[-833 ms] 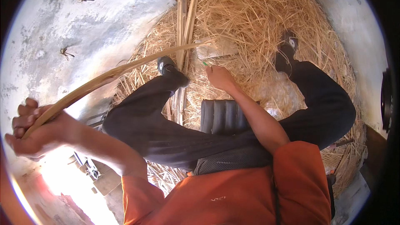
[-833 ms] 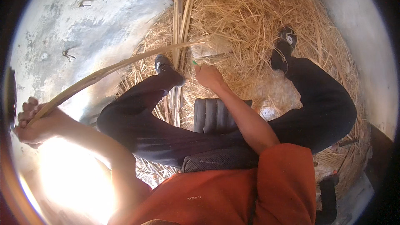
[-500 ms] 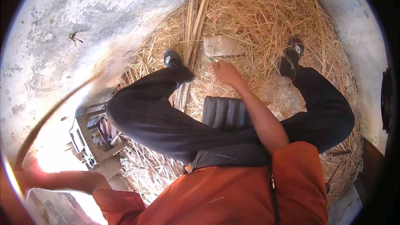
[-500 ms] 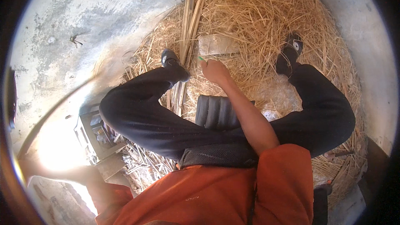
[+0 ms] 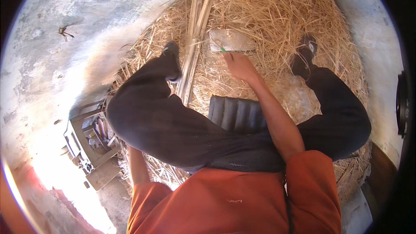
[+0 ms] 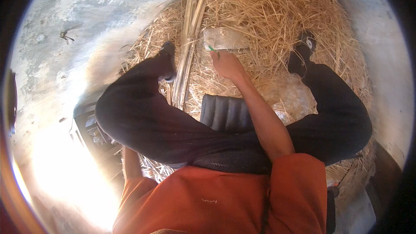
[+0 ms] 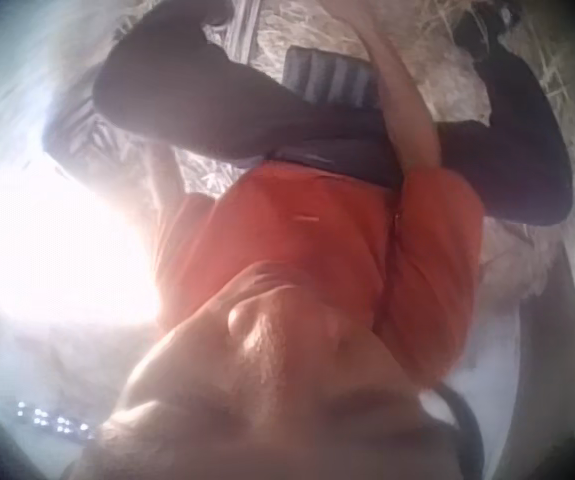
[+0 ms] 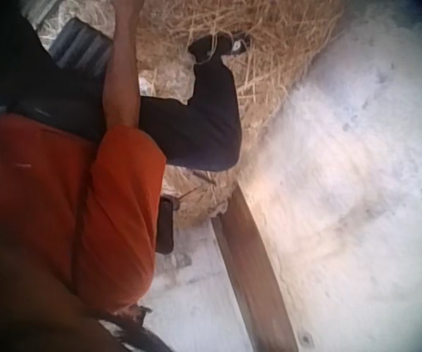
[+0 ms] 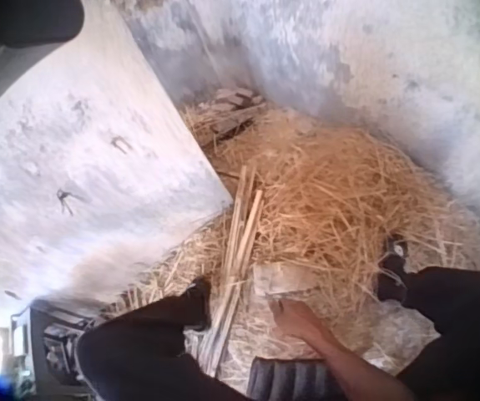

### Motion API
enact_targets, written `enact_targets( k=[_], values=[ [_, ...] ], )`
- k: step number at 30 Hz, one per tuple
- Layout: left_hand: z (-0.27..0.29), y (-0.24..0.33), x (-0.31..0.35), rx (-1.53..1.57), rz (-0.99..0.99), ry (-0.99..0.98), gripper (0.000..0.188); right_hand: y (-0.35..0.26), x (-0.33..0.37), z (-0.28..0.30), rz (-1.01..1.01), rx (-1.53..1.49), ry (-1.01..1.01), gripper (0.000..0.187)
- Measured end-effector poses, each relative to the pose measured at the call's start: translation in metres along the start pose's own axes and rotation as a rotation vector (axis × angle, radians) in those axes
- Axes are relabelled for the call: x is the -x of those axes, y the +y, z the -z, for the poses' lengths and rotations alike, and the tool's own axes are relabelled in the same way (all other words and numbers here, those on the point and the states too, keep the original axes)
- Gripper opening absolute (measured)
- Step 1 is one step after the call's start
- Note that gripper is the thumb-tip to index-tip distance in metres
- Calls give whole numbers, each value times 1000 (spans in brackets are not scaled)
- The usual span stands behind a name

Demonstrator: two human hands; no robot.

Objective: The person uses a small green knife to sharpen and smooth a strip of bamboo, repeatedly scraping the blade along its length.

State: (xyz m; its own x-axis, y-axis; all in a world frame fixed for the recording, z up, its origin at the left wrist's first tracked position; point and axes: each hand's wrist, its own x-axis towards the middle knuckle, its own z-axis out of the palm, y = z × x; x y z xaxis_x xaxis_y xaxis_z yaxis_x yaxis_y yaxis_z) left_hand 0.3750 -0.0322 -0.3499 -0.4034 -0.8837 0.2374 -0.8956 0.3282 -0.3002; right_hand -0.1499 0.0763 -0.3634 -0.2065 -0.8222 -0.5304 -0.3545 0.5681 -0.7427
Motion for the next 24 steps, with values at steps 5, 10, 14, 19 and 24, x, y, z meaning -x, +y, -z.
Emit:
enact_targets(
  k=[5,10,14,19,24],
  values=[
    [-104,163,57,364,136,-514,61,14,5,7,-61,28,85,55],
    [-138,196,60,316,193,-571,52,25,4,9,-104,-14,173,56],
    [-134,185,65,386,236,-718,43,15,0,7,-105,-43,105,55],
    [-24,174,54,271,164,-741,36,19,2,10,-51,-87,137,53],
    [75,52,110,218,178,-575,32,12,6,25,-120,-165,54,55]
  ],
)
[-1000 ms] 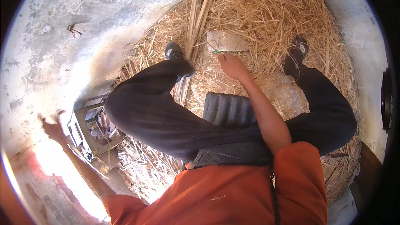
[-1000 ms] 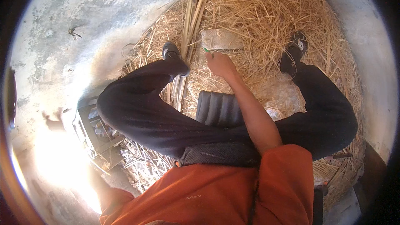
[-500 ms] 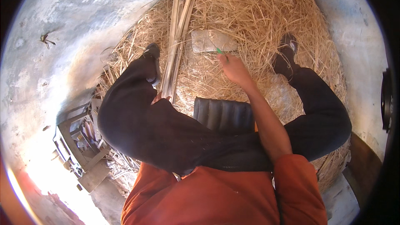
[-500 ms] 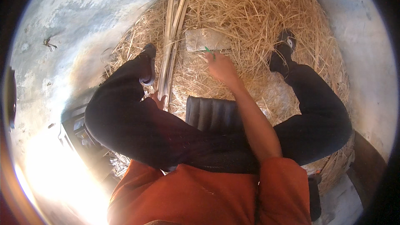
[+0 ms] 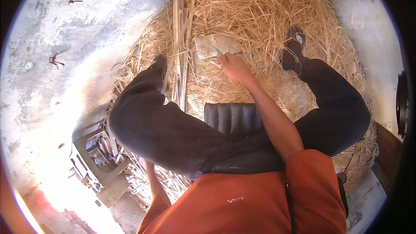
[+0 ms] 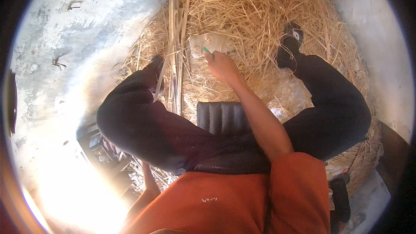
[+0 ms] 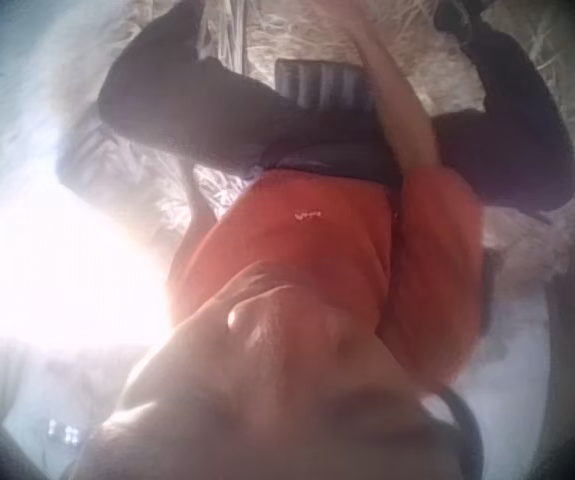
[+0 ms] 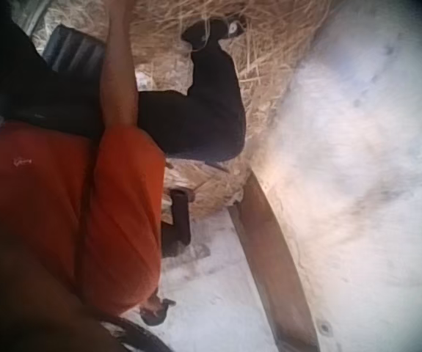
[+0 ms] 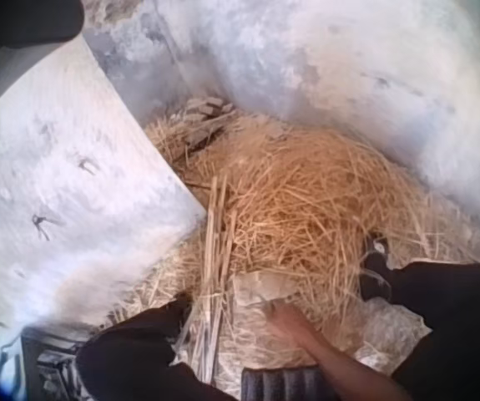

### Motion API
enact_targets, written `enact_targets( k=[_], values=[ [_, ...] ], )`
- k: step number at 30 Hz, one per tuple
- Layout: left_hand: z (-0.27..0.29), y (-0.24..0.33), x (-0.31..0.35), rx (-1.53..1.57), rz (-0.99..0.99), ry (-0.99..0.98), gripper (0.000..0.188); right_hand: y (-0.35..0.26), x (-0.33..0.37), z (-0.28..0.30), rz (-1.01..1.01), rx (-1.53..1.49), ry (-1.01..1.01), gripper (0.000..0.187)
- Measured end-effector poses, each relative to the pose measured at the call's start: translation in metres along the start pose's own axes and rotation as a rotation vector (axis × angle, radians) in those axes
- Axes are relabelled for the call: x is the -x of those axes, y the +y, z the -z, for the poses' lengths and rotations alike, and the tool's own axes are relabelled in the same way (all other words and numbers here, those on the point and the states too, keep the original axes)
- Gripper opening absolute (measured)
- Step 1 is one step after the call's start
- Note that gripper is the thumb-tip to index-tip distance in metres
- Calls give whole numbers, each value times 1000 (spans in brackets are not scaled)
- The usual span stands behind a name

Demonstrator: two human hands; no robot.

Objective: The person uses a small green knife to sharpen and smooth a strip of bamboo, repeatedly scraping the blade along its length.

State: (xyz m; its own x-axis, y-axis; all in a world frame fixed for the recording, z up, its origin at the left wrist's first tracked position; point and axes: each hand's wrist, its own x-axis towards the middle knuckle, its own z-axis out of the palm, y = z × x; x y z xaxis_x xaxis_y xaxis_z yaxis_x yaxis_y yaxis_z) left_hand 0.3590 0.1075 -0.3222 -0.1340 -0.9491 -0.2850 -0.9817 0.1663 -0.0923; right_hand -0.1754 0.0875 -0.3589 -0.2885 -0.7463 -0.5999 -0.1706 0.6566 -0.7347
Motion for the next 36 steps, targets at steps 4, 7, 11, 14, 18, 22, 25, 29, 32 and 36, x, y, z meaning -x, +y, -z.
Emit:
enact_targets(
  k=[4,7,11,14,18,22,25,29,32,36],
  values=[
    [98,-157,77,146,192,9,29,4,-6,-7,97,55,83,57],
    [221,-224,120,20,182,145,27,7,-10,-5,146,23,155,54],
    [392,-216,140,-371,41,431,24,-2,-8,7,164,10,115,57],
    [489,-153,119,-682,-195,647,22,-10,-4,20,153,-82,94,57],
    [542,-68,83,-916,-520,855,20,-35,19,45,197,-131,109,55],
    [553,18,43,-821,-250,670,25,-29,14,64,218,-181,303,52],
    [510,114,14,-887,-466,765,29,-53,38,87,256,-206,334,50],
    [514,172,-21,-748,-792,756,38,-90,69,84,370,-204,159,50],
    [505,227,-36,-539,-861,685,40,-99,81,58,683,-274,165,51],
    [496,261,-37,-497,-906,799,40,-108,85,46,747,-131,46,57]
  ],
)
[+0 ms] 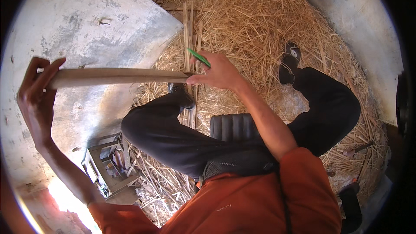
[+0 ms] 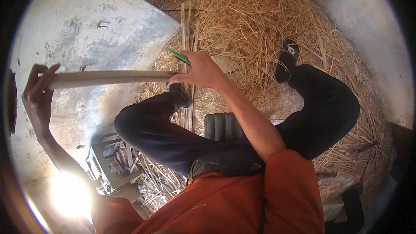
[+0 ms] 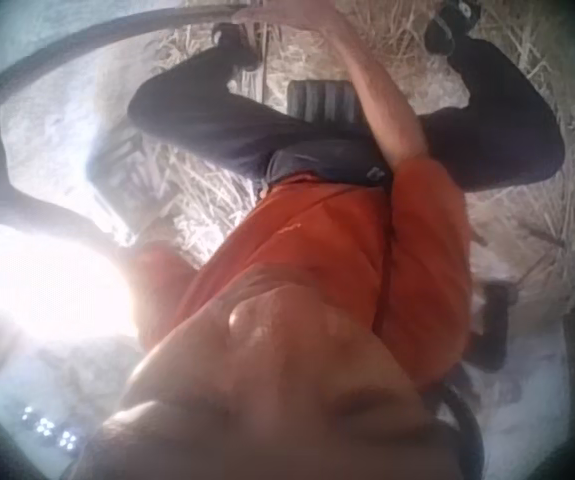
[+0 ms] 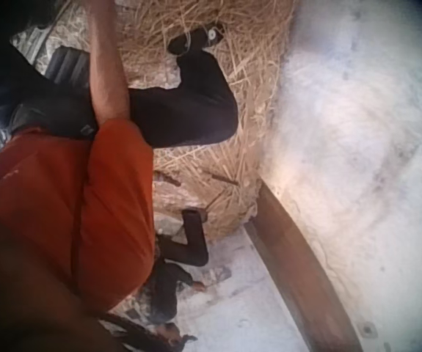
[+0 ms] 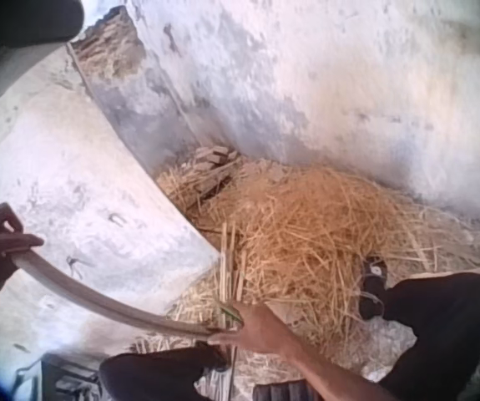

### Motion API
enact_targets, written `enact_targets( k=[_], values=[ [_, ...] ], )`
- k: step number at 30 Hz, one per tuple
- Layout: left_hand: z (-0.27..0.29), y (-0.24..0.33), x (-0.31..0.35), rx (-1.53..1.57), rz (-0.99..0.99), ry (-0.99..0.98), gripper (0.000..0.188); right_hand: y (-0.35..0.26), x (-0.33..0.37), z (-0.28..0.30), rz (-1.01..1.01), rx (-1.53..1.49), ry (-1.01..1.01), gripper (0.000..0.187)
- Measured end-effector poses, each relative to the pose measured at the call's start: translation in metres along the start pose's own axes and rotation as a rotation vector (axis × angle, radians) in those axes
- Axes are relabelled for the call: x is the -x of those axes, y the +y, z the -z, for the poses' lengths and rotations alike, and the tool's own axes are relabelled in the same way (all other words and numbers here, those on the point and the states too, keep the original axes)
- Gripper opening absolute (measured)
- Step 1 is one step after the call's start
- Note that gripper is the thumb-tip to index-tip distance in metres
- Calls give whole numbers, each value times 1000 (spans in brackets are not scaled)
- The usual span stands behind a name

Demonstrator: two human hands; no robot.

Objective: The person uses a small green knife to sharpen and smooth a strip of bamboo, repeatedly scraping the blade along its length.

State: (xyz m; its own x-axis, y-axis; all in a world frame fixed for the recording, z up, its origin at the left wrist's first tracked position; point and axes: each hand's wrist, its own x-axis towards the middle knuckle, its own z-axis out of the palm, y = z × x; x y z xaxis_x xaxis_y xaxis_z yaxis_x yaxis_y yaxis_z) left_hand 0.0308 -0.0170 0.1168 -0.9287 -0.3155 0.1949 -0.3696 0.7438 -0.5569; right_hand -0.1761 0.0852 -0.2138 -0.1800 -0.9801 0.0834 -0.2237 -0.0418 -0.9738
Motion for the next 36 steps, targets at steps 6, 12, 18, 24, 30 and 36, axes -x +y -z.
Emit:
enact_targets(
  k=[6,12,18,24,30,36],
  values=[
    [3,20,-35,139,-58,39,40,7,-6,8,19,-86,-13,48],
    [25,-3,-38,410,9,-4,49,-8,-6,13,151,53,28,39],
    [0,-5,-21,1003,-211,284,55,-16,-10,18,56,99,248,34],
    [-96,69,-25,1828,64,632,80,2,4,-13,8,87,295,34],
    [-84,95,-36,1928,129,622,78,11,3,-18,9,170,325,31],
    [-29,111,-30,1857,464,876,28,-17,9,-11,-127,102,202,31]
  ],
)
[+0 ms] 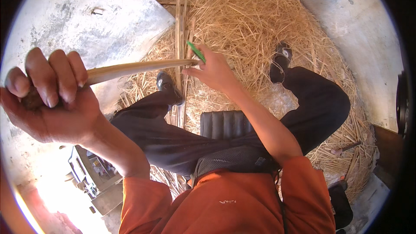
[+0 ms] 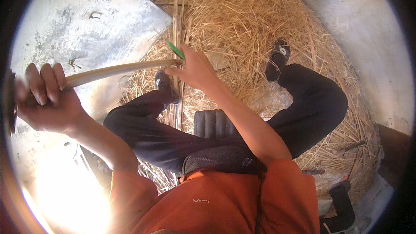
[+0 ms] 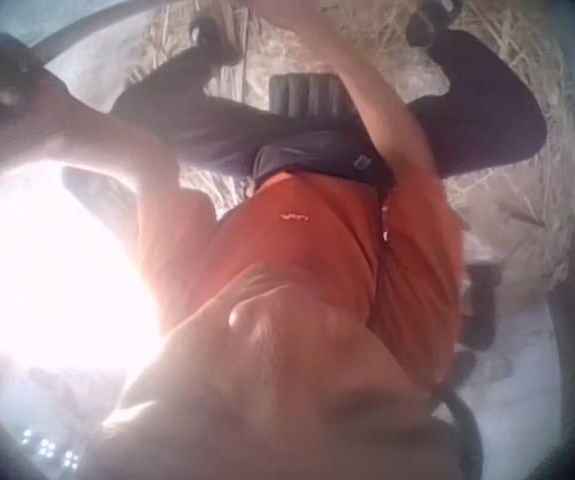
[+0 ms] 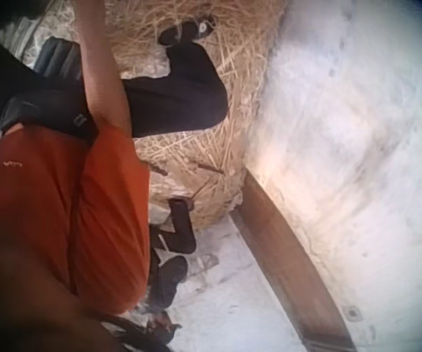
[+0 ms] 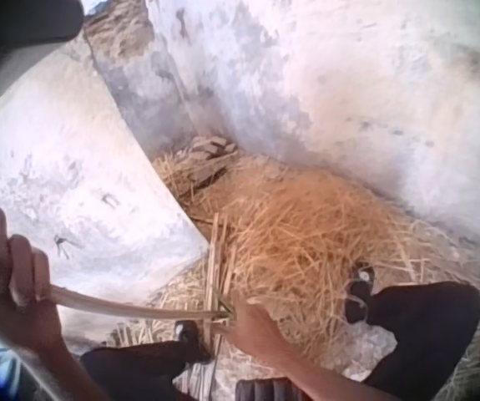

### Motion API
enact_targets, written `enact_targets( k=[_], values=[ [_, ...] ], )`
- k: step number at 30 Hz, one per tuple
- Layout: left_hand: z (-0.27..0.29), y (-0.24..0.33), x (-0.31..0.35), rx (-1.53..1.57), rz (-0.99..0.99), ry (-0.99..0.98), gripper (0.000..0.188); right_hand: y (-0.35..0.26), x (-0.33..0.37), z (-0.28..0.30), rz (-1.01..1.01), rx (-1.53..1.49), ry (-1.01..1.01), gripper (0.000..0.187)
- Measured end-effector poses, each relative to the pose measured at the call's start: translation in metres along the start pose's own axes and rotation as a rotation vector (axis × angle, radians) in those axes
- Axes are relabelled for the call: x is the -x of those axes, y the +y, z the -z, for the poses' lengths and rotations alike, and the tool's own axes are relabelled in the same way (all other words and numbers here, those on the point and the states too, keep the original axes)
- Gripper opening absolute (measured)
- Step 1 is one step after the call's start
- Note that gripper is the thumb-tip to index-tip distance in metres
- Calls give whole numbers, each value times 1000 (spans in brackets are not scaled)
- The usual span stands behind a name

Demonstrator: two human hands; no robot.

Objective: The person uses a small green knife to sharpen and smooth a strip of bamboo, repeatedly scraping the blade along its length.

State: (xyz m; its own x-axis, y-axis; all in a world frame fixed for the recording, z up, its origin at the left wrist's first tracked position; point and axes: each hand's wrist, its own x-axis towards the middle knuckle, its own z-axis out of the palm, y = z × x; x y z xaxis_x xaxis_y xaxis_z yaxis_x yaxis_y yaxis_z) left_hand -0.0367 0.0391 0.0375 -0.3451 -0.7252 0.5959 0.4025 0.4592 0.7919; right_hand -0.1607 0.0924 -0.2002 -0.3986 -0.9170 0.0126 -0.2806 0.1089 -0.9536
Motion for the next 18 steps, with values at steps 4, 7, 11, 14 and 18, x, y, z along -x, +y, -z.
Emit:
enact_targets(
  k=[4,7,11,14,18],
  values=[
    [34,3,9,262,-6,-245,36,-46,40,28,-117,-231,-68,28],
    [46,15,33,173,-83,-178,39,-70,84,21,27,-184,-143,23],
    [44,41,68,137,-190,-46,39,-79,112,8,-29,-268,-178,22],
    [36,44,79,91,-266,11,40,-77,113,10,-83,-323,-159,22],
    [33,31,92,-105,-320,123,40,-69,110,10,-101,-315,-137,22]
  ],
)
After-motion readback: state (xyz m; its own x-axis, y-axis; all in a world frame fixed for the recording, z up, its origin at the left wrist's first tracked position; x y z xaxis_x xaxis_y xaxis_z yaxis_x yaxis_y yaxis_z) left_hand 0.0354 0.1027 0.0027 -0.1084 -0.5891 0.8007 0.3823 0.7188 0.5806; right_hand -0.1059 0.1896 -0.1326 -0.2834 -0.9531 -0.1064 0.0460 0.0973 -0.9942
